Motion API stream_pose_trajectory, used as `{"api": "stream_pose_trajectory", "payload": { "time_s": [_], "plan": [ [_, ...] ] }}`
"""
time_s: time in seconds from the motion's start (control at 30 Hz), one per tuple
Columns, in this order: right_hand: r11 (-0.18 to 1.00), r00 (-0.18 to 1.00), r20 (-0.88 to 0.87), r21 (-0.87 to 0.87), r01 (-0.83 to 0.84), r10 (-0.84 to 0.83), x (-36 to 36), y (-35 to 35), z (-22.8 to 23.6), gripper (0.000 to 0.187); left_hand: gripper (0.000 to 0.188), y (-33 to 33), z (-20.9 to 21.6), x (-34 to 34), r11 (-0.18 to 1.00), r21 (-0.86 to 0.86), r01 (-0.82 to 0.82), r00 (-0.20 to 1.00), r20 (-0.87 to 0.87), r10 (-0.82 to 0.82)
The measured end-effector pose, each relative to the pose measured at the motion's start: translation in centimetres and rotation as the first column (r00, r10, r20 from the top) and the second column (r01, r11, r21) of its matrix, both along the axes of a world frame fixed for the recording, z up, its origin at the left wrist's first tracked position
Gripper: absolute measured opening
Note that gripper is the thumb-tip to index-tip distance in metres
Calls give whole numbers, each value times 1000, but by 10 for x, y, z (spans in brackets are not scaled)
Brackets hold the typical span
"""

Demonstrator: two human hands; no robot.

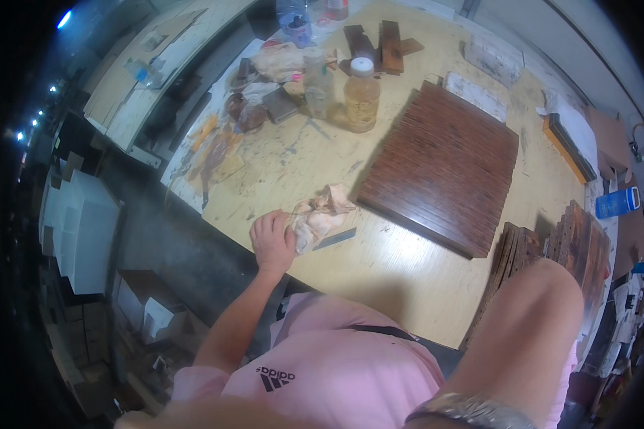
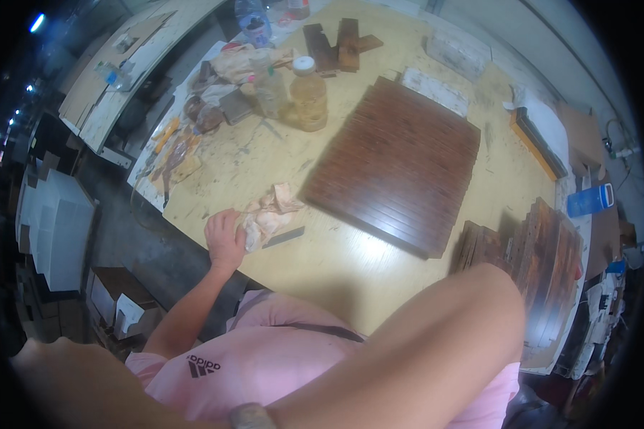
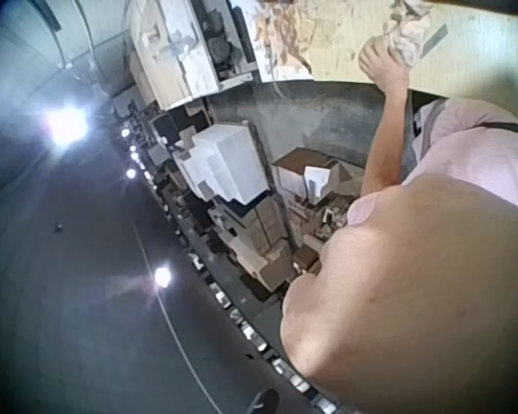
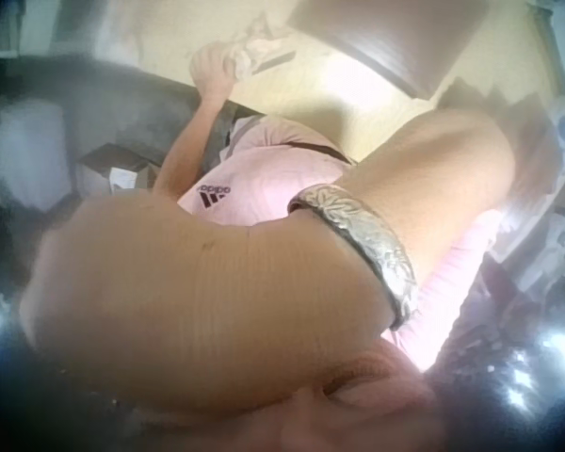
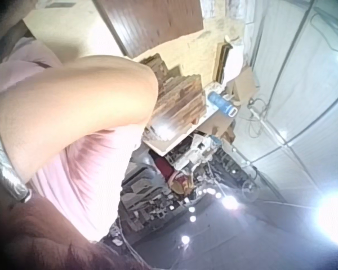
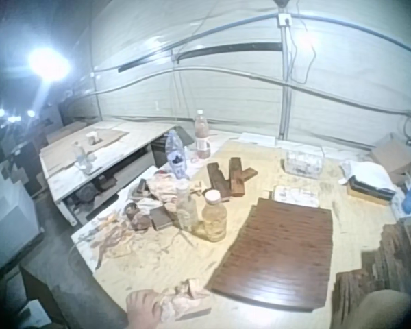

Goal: The person wipes rectangular wooden slats one by one using a cloth and a block, then stacks the cleaned pieces onto a pile on the workbench.

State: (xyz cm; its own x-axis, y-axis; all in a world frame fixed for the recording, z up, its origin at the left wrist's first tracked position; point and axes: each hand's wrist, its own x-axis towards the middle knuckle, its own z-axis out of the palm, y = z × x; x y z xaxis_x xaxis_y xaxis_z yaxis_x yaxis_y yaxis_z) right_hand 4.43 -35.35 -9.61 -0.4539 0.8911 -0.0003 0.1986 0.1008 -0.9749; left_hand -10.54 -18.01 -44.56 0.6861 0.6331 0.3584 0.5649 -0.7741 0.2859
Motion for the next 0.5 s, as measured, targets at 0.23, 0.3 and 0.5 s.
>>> {"api": "stream_pose_trajectory", "payload": {
  "time_s": [0.23,0.3,0.5],
  "plan": [
    [1000,999,-39,-16,8,-9,12,3,-7,26,38,2,-4,0,1000,-8,17,1000,-8,-18],
    [1000,999,-52,-27,4,-6,14,5,-8,26,38,2,-6,-2,1000,-16,7,1000,-11,-7],
    [999,998,-57,-27,-16,15,18,1,-6,27,38,0,-3,3,999,-8,31,999,5,-31]
  ]
}}
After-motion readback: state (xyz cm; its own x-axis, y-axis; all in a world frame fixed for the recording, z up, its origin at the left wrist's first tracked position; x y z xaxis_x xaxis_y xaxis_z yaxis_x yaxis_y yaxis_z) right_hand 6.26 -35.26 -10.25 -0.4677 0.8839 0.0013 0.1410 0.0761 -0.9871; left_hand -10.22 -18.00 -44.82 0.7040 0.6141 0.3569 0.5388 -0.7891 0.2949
